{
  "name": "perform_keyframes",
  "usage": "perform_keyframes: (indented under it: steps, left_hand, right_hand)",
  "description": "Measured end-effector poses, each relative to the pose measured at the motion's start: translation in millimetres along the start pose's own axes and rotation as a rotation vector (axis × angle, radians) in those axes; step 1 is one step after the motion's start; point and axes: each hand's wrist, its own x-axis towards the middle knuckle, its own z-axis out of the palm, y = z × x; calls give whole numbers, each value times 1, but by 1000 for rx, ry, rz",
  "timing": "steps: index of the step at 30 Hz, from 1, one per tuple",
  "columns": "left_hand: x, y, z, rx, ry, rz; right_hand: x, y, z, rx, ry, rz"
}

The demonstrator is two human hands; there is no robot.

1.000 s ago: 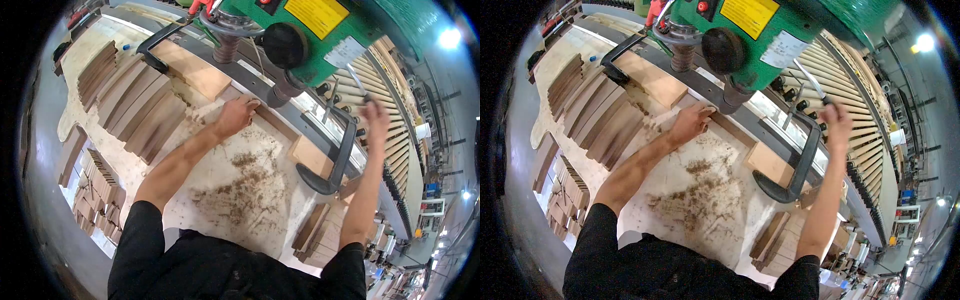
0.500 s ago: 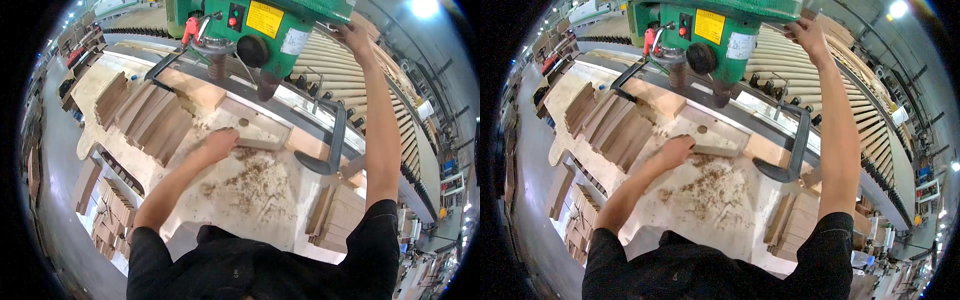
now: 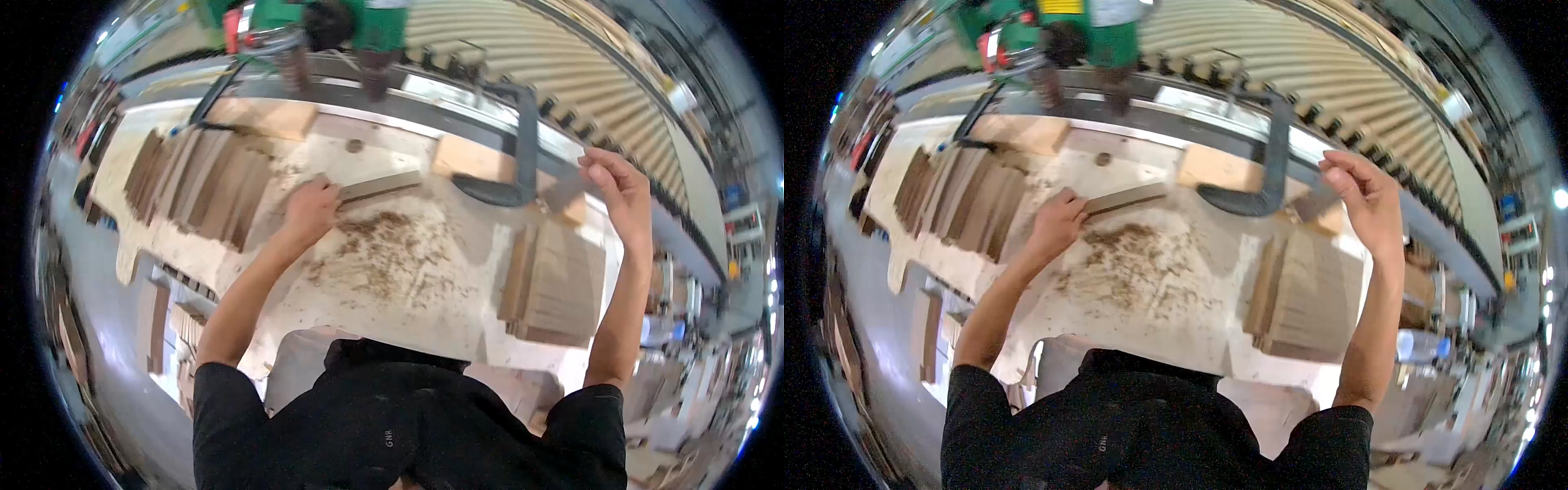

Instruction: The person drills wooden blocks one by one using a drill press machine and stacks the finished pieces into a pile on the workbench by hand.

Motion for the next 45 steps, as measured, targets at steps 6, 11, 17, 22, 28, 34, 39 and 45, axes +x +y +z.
perform_keyframes:
  steps: [6,11,17,22,28,34,39,45]
  left_hand:
    - [-4,87,-28,-296,-23,74]
    - [-12,218,-13,-484,-26,589]
    - [-34,297,13,-643,-158,721]
    - [-43,320,24,-669,-149,698]
    - [-45,330,34,-685,-86,620]
    - [-50,332,46,-658,-90,612]
    - [-50,337,49,-714,-99,615]
    - [-52,335,54,-738,-56,656]
  right_hand:
    - [-149,19,-39,-52,287,184]
    - [-235,11,-31,38,474,327]
    - [-312,10,-6,32,550,449]
    - [-330,23,11,-47,629,443]
    - [-326,36,16,-108,677,476]
    - [-326,47,21,-75,711,490]
    - [-327,51,22,15,759,495]
    - [-331,55,20,179,771,611]
